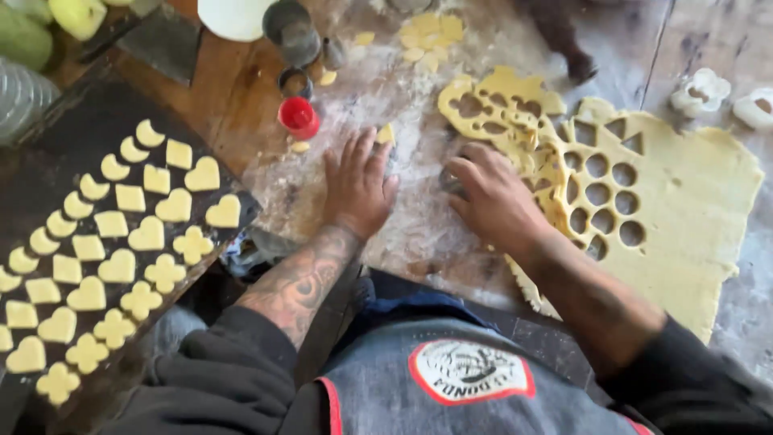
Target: Use various shaped cookie cutters to cut shapes out of dough on a wooden table.
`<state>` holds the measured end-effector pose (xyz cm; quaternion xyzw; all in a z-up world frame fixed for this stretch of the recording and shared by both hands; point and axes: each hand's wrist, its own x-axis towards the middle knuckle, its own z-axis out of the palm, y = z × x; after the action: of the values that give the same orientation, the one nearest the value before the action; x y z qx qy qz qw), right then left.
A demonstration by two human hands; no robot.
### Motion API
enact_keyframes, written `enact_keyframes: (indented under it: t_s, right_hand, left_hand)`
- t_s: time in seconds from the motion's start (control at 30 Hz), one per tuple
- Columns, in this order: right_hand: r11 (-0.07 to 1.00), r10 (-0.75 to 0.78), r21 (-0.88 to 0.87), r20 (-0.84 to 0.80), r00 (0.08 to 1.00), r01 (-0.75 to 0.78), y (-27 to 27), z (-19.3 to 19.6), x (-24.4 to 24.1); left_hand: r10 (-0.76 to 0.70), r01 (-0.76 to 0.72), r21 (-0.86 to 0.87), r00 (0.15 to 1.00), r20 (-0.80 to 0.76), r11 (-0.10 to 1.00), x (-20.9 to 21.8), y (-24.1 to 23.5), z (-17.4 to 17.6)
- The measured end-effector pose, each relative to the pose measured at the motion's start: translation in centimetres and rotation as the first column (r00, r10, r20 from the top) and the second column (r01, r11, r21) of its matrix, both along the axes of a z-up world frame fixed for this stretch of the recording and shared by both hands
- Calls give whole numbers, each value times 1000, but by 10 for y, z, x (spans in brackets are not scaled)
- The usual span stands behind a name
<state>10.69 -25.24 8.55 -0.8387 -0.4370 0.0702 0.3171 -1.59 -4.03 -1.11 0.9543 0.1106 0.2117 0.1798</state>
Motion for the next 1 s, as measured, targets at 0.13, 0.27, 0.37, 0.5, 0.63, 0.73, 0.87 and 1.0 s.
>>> enact_keyframes:
  t_s: [0.13,0.27,0.37,0.5,0.63,0.73,0.87,1.0]
  right_hand:
    - [990,-94,94,-86,992,102,-5,-13,3]
    - [928,-157,316,-150,976,198,-31,-10,-5]
    - [869,-192,380,-336,922,318,-32,-13,17]
    - [693,-61,248,-915,398,677,-37,6,35]
    - [722,108,319,-928,357,613,-16,28,78]
    - [790,114,404,-837,535,462,27,49,116]
    - [959,-121,242,-134,984,150,119,95,168]
    - [993,-120,33,247,962,115,200,98,206]
  left_hand:
    - [26,-26,-5,1000,-15,1000,11,6,7]
    - [-8,7,-26,999,-38,1000,-3,0,5]
    - [-12,12,4,1000,10,1000,5,4,8]
    - [-17,17,10,999,-33,1000,4,2,13]
    - [14,-12,31,997,-82,999,1,2,11]
    - [20,-20,45,1000,6,999,5,5,10]
    - [18,-19,-28,999,-38,999,7,8,16]
    - [16,-17,-78,1000,-19,997,3,8,17]
